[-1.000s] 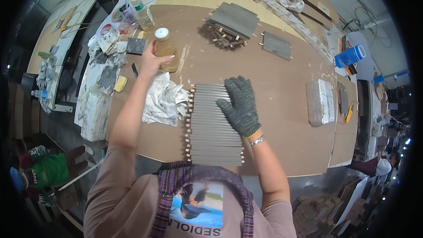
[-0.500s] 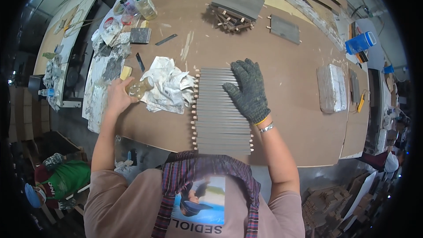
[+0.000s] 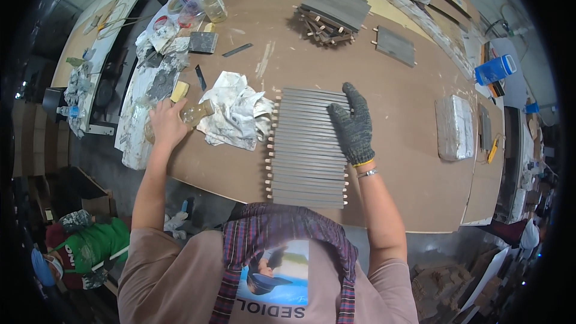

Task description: The person applies a liquid from a bottle to a cloth and then uses the cloth to wipe a stack of thin wooden panels held together in a grooved block.

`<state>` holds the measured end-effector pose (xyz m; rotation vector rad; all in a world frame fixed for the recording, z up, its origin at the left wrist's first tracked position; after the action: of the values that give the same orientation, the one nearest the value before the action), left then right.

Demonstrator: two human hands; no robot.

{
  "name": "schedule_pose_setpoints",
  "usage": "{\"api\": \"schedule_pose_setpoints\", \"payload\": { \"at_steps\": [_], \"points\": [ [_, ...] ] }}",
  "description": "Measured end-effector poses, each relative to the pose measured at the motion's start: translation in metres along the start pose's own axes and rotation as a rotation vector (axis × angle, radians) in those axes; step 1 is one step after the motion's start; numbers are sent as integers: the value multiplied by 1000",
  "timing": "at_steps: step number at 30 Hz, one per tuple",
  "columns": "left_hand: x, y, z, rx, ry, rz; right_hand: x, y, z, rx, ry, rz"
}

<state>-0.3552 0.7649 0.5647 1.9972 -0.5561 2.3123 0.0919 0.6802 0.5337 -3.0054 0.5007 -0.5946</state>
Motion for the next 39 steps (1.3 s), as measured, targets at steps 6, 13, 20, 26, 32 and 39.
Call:
{"api": "schedule_pose_setpoints", "payload": {
  "at_steps": [6,13,20,26,32,39],
  "points": [
    [-5,-1,-1,63,-88,11,0,2,8,86,85,2],
    [-2,-2,13,75,-134,8,3,1,7,76,95,-2],
    [-2,-10,15,100,-93,52,2,1,7,101,79,11],
    [5,-9,29,17,-119,-7,1,1,7,87,40,5],
    [4,-5,19,11,-176,-40,1,1,11,78,-15,8],
    [14,-1,28,-25,-155,-77,1,2,6,58,-6,7]
  ]
}}
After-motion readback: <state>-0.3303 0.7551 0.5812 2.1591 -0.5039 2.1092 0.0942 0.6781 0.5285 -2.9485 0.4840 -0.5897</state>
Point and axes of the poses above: each hand's wrist, its own y-axis away from the middle knuckle, its own x-axis out of the back of the hand, z = x × y, the point moved 4 cm from there along -y, towards the middle knuckle, and after that the axes turned 7 degrees about y, right-handed, at the moved point
